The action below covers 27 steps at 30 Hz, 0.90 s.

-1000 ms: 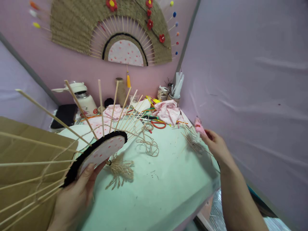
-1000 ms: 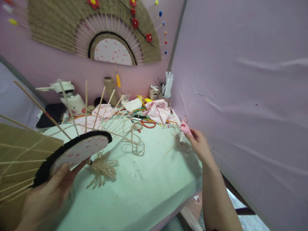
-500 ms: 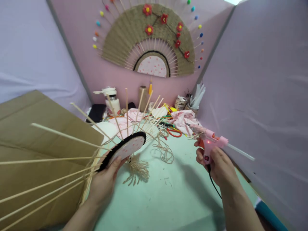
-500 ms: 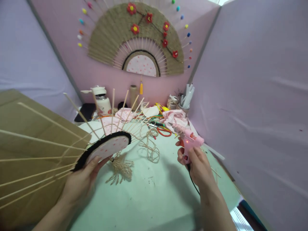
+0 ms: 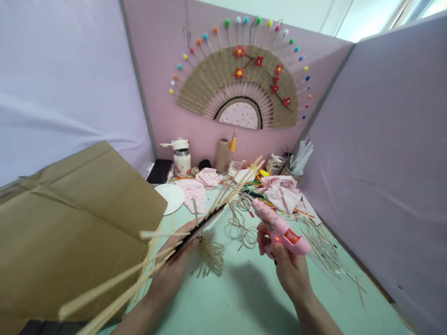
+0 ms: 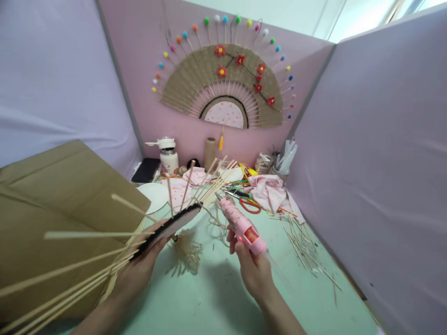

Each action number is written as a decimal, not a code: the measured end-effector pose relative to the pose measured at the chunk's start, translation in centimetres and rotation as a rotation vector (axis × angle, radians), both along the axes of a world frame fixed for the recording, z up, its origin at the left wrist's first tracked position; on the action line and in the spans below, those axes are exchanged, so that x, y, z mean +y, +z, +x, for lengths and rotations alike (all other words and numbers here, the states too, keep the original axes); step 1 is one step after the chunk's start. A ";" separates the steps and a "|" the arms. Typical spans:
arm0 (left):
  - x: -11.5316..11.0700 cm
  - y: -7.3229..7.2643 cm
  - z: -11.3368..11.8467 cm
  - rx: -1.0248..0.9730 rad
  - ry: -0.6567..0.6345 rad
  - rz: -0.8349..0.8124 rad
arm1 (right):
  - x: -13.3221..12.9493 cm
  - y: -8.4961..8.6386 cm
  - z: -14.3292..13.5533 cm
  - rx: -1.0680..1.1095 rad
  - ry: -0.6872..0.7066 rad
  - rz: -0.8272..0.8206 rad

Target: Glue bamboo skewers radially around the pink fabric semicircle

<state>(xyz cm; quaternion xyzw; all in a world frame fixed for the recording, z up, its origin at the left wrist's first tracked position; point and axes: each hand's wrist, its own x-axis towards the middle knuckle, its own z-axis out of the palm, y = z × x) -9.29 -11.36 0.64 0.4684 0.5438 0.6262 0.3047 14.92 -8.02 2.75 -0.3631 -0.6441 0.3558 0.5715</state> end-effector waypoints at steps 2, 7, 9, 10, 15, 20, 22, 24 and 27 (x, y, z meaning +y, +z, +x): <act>-0.2 0.4 -0.1 0.082 -0.068 0.079 | -0.2 -0.4 -0.5 -0.012 -0.015 0.044; -0.4 0.6 -0.2 0.147 -0.086 0.128 | -0.3 -1.5 -0.7 0.032 -0.091 0.108; -0.5 0.6 -0.1 0.132 -0.056 0.114 | -0.2 -1.9 -0.7 0.008 -0.117 0.119; -0.6 0.6 0.0 0.130 -0.037 0.100 | -0.1 -2.0 -0.8 -0.019 -0.128 0.119; -0.6 0.9 0.1 0.120 -0.031 0.033 | 0.3 -2.3 -1.1 -0.143 -0.163 0.132; -0.4 1.2 0.3 0.026 -0.030 -0.028 | 0.5 -2.1 -1.6 -0.170 -0.155 0.154; -0.4 1.1 0.3 0.025 -0.021 -0.033 | 0.6 -2.1 -1.7 -0.184 -0.179 0.137; -0.3 0.9 0.3 0.057 -0.013 -0.024 | 0.7 -2.2 -1.7 -0.199 -0.181 0.127; -0.3 0.6 0.2 0.094 0.002 -0.024 | 0.8 -2.3 -1.8 -0.198 -0.173 0.137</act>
